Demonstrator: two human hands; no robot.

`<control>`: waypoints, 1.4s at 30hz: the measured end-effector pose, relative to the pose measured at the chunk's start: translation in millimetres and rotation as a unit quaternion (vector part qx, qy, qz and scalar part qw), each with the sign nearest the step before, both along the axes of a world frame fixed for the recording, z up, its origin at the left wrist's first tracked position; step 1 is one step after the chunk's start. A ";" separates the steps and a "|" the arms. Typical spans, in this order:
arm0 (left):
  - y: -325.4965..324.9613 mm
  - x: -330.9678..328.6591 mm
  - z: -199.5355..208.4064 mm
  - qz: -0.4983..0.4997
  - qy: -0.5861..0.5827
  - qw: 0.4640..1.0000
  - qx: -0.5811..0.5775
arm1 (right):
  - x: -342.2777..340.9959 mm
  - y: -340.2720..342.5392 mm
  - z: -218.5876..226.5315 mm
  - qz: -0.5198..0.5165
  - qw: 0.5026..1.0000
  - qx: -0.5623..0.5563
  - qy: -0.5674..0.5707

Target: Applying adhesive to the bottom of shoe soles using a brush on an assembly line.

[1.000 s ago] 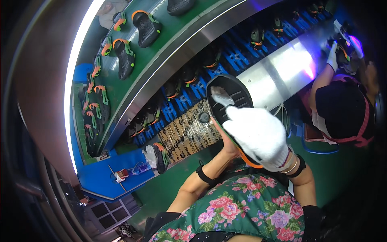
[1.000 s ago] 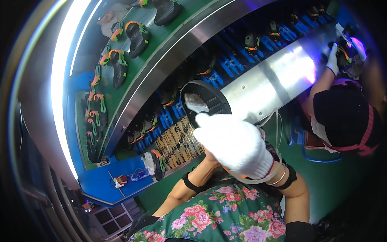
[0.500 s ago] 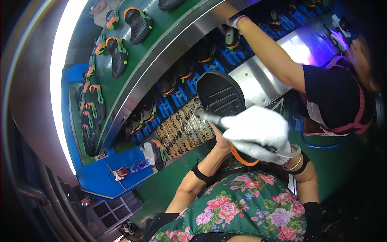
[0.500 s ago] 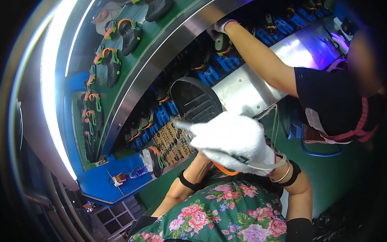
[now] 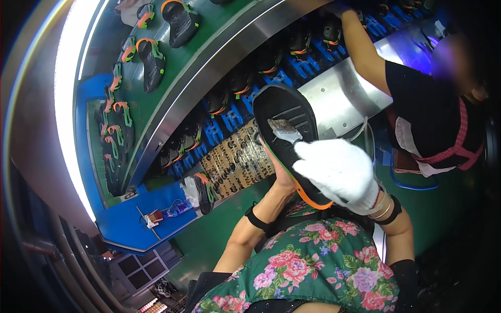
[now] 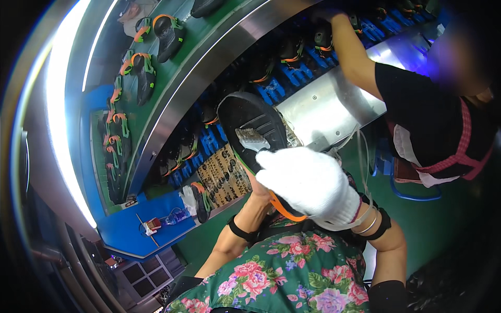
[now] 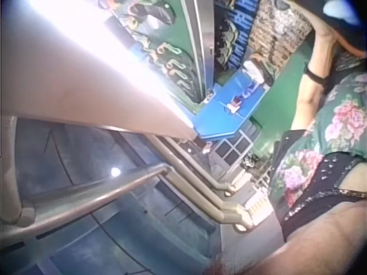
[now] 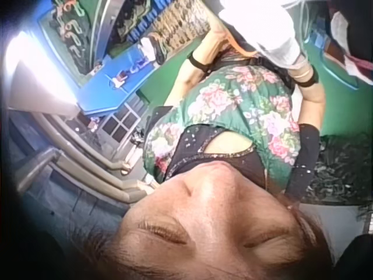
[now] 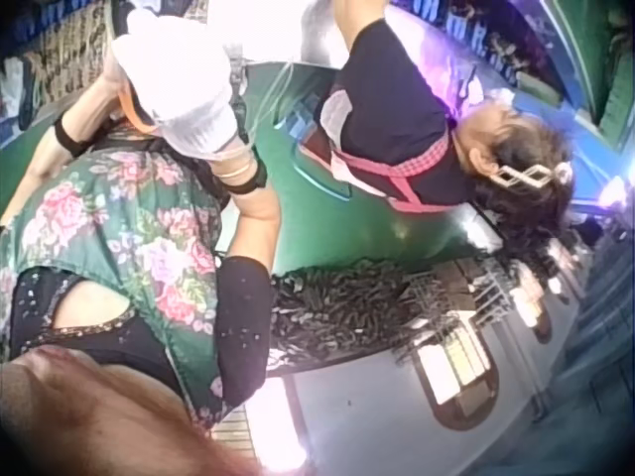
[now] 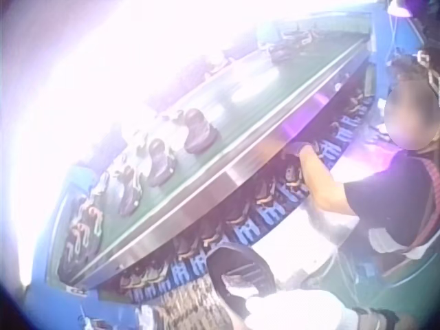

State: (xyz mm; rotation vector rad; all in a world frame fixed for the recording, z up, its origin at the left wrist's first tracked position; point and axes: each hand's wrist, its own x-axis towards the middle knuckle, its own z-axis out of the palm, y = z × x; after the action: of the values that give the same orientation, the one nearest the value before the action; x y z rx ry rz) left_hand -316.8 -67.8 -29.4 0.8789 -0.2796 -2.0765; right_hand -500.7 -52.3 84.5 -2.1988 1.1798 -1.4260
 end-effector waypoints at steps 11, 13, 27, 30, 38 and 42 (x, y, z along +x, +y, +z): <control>-17.3 -6.8 22.8 -0.019 0.219 0.976 0.001 | 2.1 6.5 -2.7 0.045 0.997 0.051 -0.033; -21.8 -4.4 18.2 -0.078 0.160 0.983 -0.054 | 0.8 7.5 -4.4 0.051 0.998 0.021 0.000; -39.4 -8.2 32.8 -0.109 0.219 0.965 -0.097 | -9.9 8.2 -17.3 0.074 0.989 0.077 -0.104; -43.9 -13.1 40.3 -0.097 0.203 0.971 -0.080 | -7.1 17.2 -16.9 0.066 0.997 0.037 -0.006; -54.5 -6.6 29.1 -0.093 0.195 0.963 -0.163 | -11.4 10.2 -14.1 0.086 0.986 0.099 -0.104; -56.7 -13.8 42.2 -0.082 0.170 0.970 -0.156 | -3.1 20.6 -20.1 0.062 0.997 0.043 -0.028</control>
State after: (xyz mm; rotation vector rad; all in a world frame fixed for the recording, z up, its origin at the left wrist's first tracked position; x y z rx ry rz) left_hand -330.6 -124.5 12.8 0.3137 -0.4894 -2.2127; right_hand -503.8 -31.7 64.3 -2.1195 1.0476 -1.3529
